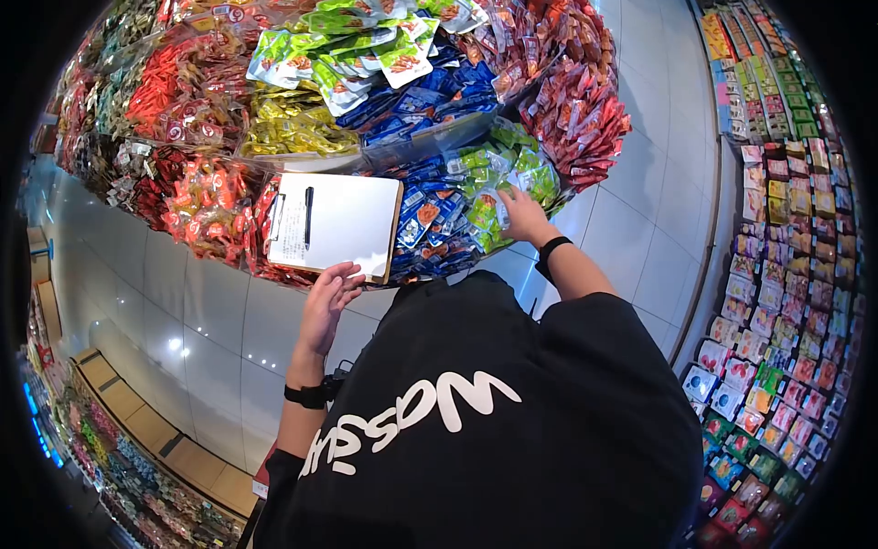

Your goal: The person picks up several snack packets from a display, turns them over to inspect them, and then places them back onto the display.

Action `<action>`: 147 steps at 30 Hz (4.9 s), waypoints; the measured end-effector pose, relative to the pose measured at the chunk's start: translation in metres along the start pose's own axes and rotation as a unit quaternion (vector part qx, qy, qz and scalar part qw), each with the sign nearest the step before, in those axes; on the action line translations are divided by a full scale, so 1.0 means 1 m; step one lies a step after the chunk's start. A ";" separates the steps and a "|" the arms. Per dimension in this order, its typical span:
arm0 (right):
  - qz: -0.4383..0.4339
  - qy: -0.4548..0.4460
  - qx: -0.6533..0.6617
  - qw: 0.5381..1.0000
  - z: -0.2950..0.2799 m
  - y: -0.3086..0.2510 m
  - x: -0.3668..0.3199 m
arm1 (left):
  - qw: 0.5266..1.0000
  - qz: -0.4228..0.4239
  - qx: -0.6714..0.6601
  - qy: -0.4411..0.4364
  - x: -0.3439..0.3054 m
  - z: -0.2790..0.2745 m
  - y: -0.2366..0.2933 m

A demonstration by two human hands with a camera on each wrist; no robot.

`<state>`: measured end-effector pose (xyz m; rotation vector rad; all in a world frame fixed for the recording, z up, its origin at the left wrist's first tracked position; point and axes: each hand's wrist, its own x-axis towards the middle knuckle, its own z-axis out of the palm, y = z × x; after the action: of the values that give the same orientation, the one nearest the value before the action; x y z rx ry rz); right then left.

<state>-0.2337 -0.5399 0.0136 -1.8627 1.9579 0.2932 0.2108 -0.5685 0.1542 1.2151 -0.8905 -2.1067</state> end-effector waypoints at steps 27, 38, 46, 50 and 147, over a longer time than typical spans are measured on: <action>-0.342 -0.108 -0.055 0.932 0.015 0.010 0.057 | 0.995 0.006 -0.045 0.087 -0.006 0.051 -0.035; -0.344 -0.226 -0.076 0.908 0.014 0.023 0.057 | 0.977 0.061 -0.074 0.190 -0.004 0.171 -0.070; -0.444 -0.173 -0.010 0.879 0.014 0.048 0.055 | 0.953 0.086 -0.108 0.270 -0.019 0.247 -0.098; -0.431 -0.143 0.037 0.890 0.025 0.061 0.068 | 0.944 0.088 -0.106 0.299 -0.031 0.265 -0.105; -0.373 0.300 0.260 0.839 -0.202 0.014 -0.117 | 0.938 0.250 -0.227 0.082 0.091 0.340 -0.045</action>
<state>-0.2773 -0.5200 0.2422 -2.2659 1.2201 -1.0577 -0.1370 -0.5135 0.1994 0.8008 -0.5202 -1.6458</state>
